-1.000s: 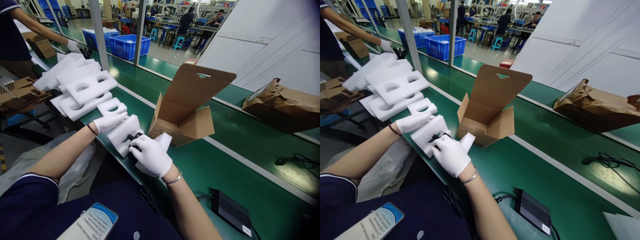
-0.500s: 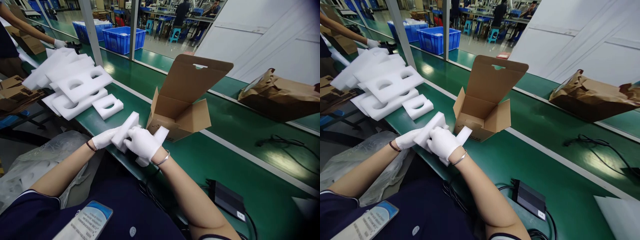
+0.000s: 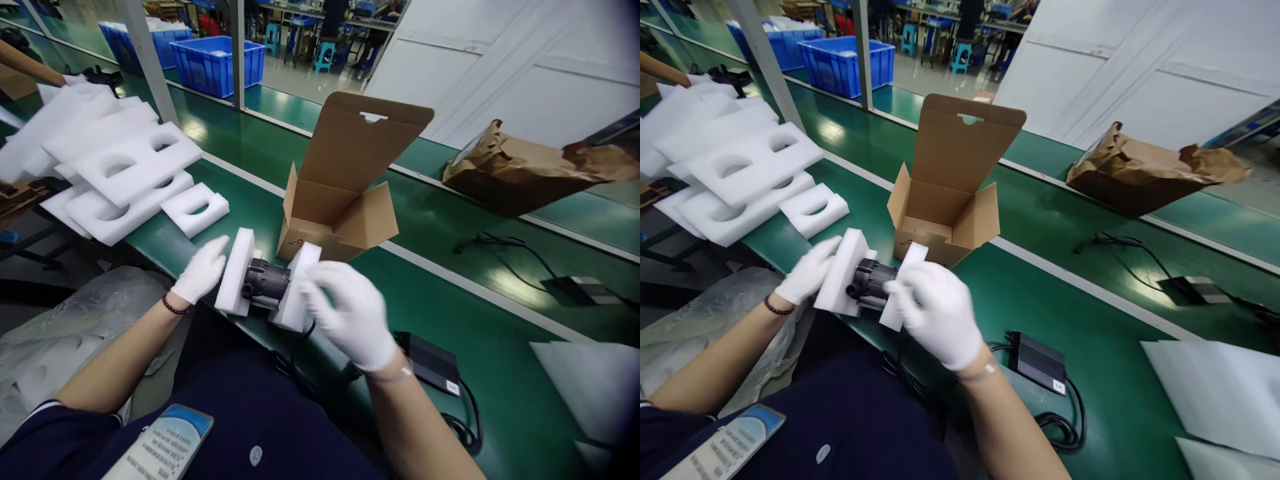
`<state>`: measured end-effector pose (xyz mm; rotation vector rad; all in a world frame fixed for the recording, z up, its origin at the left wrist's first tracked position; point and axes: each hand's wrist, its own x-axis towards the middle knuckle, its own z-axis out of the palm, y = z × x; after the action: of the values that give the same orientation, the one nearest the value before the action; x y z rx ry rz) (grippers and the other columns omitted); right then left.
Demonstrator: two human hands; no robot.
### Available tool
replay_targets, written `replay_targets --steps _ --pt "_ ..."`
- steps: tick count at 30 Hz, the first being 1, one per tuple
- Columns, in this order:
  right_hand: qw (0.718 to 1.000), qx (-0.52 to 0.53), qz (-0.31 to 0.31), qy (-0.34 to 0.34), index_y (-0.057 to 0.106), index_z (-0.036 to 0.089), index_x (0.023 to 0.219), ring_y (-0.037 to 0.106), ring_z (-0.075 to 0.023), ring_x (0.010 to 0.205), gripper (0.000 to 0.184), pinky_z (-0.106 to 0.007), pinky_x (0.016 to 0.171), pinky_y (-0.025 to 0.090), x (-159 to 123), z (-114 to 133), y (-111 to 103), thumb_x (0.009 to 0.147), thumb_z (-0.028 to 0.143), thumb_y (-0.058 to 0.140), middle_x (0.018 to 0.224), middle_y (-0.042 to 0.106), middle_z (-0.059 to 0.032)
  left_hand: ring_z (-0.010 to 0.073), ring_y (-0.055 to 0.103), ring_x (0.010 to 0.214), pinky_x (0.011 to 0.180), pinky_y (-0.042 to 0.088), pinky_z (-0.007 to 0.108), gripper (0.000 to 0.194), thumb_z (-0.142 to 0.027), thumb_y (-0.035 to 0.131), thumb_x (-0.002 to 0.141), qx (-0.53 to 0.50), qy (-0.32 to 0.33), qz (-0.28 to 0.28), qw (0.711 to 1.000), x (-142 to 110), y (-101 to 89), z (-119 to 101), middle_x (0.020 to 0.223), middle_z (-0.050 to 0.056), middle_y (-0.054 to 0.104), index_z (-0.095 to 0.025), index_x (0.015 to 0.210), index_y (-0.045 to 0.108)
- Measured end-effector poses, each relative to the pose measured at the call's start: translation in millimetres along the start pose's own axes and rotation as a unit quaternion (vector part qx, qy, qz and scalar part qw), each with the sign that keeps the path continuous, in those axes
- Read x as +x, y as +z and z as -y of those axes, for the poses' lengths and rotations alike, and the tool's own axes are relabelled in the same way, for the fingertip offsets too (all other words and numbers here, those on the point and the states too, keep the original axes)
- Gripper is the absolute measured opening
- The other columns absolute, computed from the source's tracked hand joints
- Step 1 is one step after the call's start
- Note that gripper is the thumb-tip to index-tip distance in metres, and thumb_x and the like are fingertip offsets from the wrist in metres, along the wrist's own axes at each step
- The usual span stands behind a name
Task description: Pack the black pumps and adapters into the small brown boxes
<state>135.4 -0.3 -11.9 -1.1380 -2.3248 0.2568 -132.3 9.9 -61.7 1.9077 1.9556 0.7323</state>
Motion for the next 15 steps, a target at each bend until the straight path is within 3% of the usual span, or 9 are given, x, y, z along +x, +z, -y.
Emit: replay_targets --steps 1,3,4,6,9,11,12,15 --pt "0.996 -0.029 -0.002 0.084 0.062 0.018 0.078 0.060 -0.0170 0.074 0.043 -0.029 0.069 0.043 -21.6 -5.9 -3.7 0.102 0.045 0.040 0.080 0.065 -0.0055 0.0301 0.054 0.125 0.110 0.043 0.048 0.050 -0.037 0.038 0.093 0.006 0.019 -0.042 0.999 1.2 -8.5 -7.0 0.135 0.012 0.060 -0.015 0.133 0.056" --pt "0.973 -0.090 0.111 0.180 0.061 0.018 0.071 0.056 -0.0177 0.065 0.049 -0.030 0.062 0.039 -64.0 -9.5 1.1 0.096 0.059 0.048 0.071 0.060 -0.0043 0.0305 0.051 0.128 0.112 0.040 0.048 0.046 -0.037 0.040 0.094 0.033 0.114 -0.063 0.991 3.0 -21.7 -32.4 0.138 0.013 0.056 -0.017 0.132 0.056" --pt "0.958 -0.112 0.182 0.191 0.062 0.018 0.071 0.056 -0.0198 0.067 0.051 -0.031 0.062 0.039 -82.0 -6.9 9.1 0.089 0.065 0.056 0.072 0.059 -0.0052 0.0305 0.051 0.128 0.110 0.040 0.047 0.043 -0.039 0.043 0.095 0.053 0.183 -0.029 0.981 4.0 -25.1 -49.4 0.138 0.012 0.056 -0.019 0.130 0.057" --pt "0.932 -0.138 0.283 0.179 0.066 0.016 0.077 0.058 -0.0266 0.079 0.048 -0.035 0.068 0.041 -108.2 4.2 29.5 0.080 0.064 0.067 0.081 0.062 -0.0091 0.0322 0.051 0.126 0.104 0.043 0.045 0.048 -0.048 0.051 0.093 0.096 0.305 0.092 0.943 6.9 -24.1 -84.9 0.139 0.012 0.054 -0.021 0.132 0.054" --pt "0.922 -0.107 0.315 0.197 0.063 0.016 0.077 0.057 -0.0294 0.088 0.020 -0.038 0.074 0.041 -126.5 18.7 42.7 0.082 0.036 0.065 0.089 0.062 -0.0113 0.0360 0.058 0.112 0.086 0.049 0.043 0.075 -0.065 0.062 0.082 0.160 0.352 0.210 0.898 11.9 -10.5 -122.8 0.130 0.018 0.058 -0.014 0.135 0.047" --pt "0.913 0.050 0.310 0.260 0.055 0.018 0.072 0.056 -0.0236 0.077 0.014 -0.035 0.069 0.041 -131.4 18.3 28.0 0.082 0.028 0.057 0.081 0.060 -0.0081 0.0338 0.063 0.096 0.074 0.049 0.040 0.076 -0.067 0.066 0.078 0.192 0.319 0.249 0.894 14.2 -2.3 -132.6 0.112 0.017 0.064 -0.011 0.127 0.049" --pt "0.893 0.174 0.293 0.294 0.051 0.019 0.071 0.053 -0.0202 0.069 0.017 -0.033 0.064 0.040 -132.1 14.9 15.0 0.083 0.031 0.054 0.074 0.058 -0.0057 0.0319 0.064 0.089 0.070 0.048 0.038 0.073 -0.066 0.067 0.077 0.197 0.298 0.263 0.896 14.9 0.0 -134.0 0.103 0.015 0.065 -0.012 0.123 0.050" --pt "0.764 0.532 0.153 0.332 0.052 0.020 0.086 0.036 -0.0132 0.046 0.030 -0.028 0.049 0.031 -120.8 -2.2 -26.4 0.089 0.050 0.045 0.055 0.045 0.0028 0.0287 0.066 0.078 0.059 0.045 0.033 0.077 -0.064 0.074 0.069 0.175 0.257 0.286 0.906 17.4 -0.1 -133.4 0.092 0.009 0.066 -0.014 0.121 0.048"
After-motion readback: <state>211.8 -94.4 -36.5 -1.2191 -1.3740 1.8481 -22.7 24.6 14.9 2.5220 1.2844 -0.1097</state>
